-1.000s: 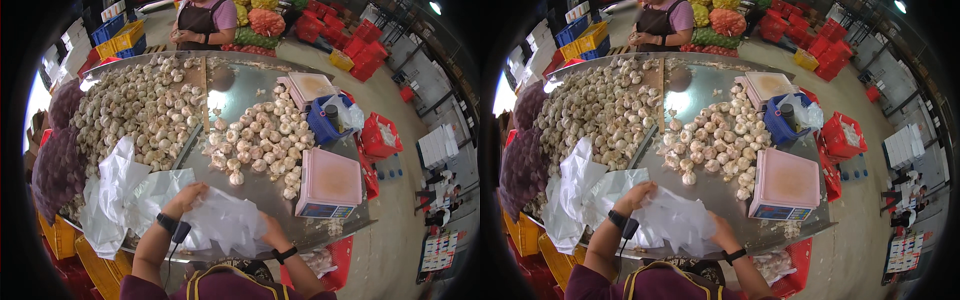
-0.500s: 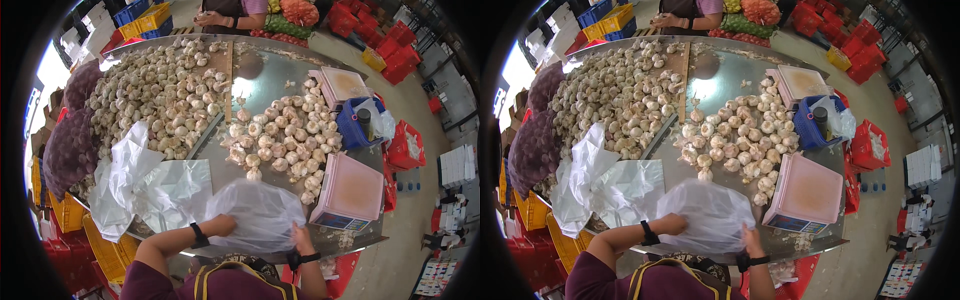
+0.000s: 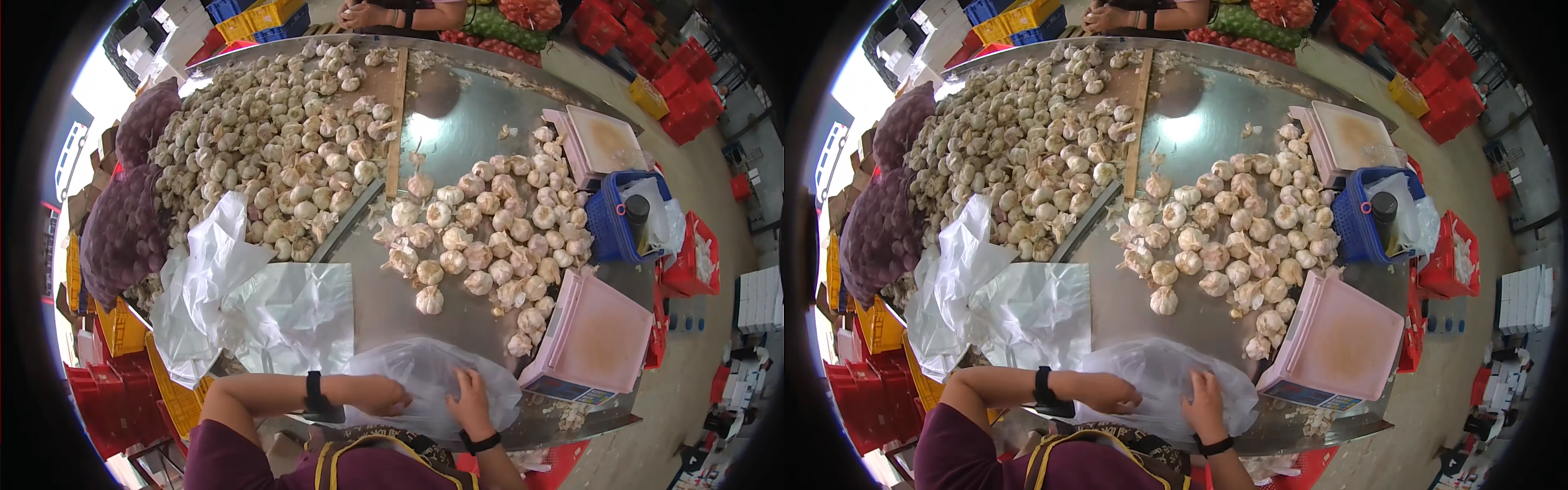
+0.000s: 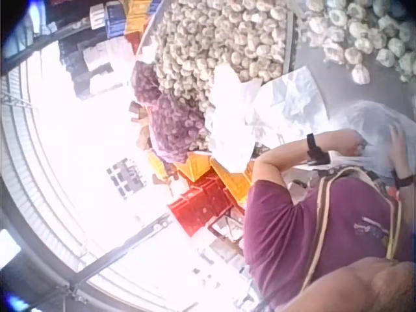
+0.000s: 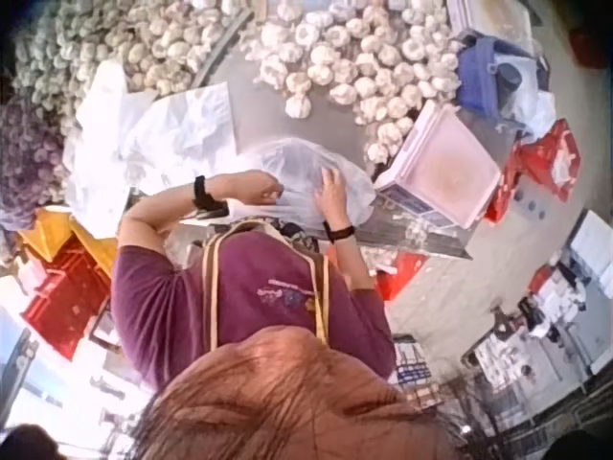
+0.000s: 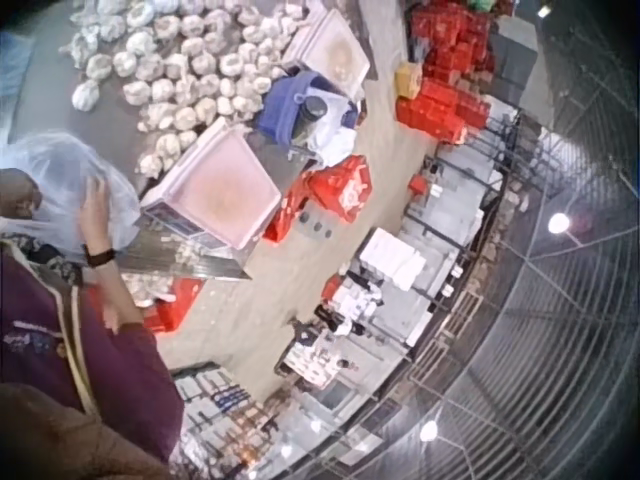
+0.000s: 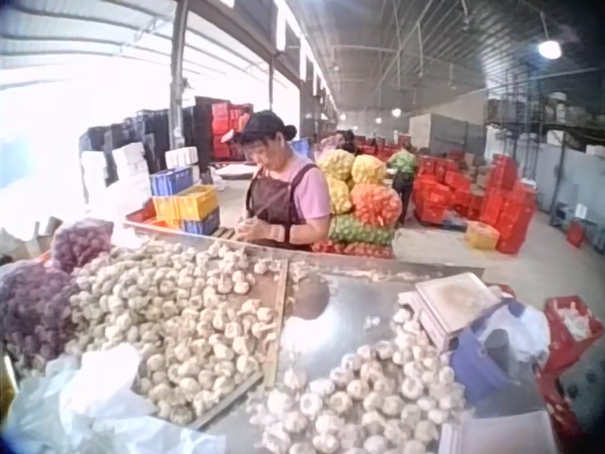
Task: The person peels garlic bulbs by hand, removing outer skins and separating cloves. They place the peeled cloves into a plastic bag and occasionally transfer the bag to a digital scale. The person repeats this process throughout the clip, handling multiple garlic bulbs and accumulating peeled cloves in the bag.
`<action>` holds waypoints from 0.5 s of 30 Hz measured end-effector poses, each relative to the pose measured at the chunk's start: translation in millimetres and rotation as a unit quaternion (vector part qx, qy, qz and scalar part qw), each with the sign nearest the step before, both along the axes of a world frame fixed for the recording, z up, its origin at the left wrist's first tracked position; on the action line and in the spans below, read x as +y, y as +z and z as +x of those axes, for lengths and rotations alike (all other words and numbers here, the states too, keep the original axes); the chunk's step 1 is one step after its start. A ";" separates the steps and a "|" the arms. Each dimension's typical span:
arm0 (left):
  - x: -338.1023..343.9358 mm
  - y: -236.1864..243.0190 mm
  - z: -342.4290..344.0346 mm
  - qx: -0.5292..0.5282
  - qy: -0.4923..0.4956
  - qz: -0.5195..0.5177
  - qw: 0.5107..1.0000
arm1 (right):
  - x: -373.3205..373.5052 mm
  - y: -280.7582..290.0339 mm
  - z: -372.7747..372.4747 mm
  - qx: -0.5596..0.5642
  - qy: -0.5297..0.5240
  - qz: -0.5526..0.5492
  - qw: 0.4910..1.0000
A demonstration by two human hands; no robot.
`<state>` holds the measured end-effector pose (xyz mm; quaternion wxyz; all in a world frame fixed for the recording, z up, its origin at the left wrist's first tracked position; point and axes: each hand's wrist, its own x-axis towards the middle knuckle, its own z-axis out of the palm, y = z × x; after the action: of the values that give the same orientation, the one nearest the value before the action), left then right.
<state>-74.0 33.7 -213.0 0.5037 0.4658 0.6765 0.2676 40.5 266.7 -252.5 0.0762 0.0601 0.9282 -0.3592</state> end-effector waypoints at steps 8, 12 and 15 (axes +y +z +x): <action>18.7 -41.4 -244.6 0.353 0.416 -0.044 0.837 | 12.7 1.9 -17.7 -0.095 0.088 -0.081 0.988; 28.4 -61.2 -278.8 0.350 0.284 -0.084 0.889 | 29.3 26.2 -33.9 -0.145 0.125 -0.055 0.980; 11.9 -84.3 -283.5 0.314 0.341 0.003 0.886 | 35.2 39.9 -46.7 -0.154 0.121 -0.086 0.977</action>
<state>-357.5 45.6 -297.2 0.1419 0.2679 0.9154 0.2647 -6.2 301.9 -212.6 0.2657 -0.0055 0.8714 -0.4123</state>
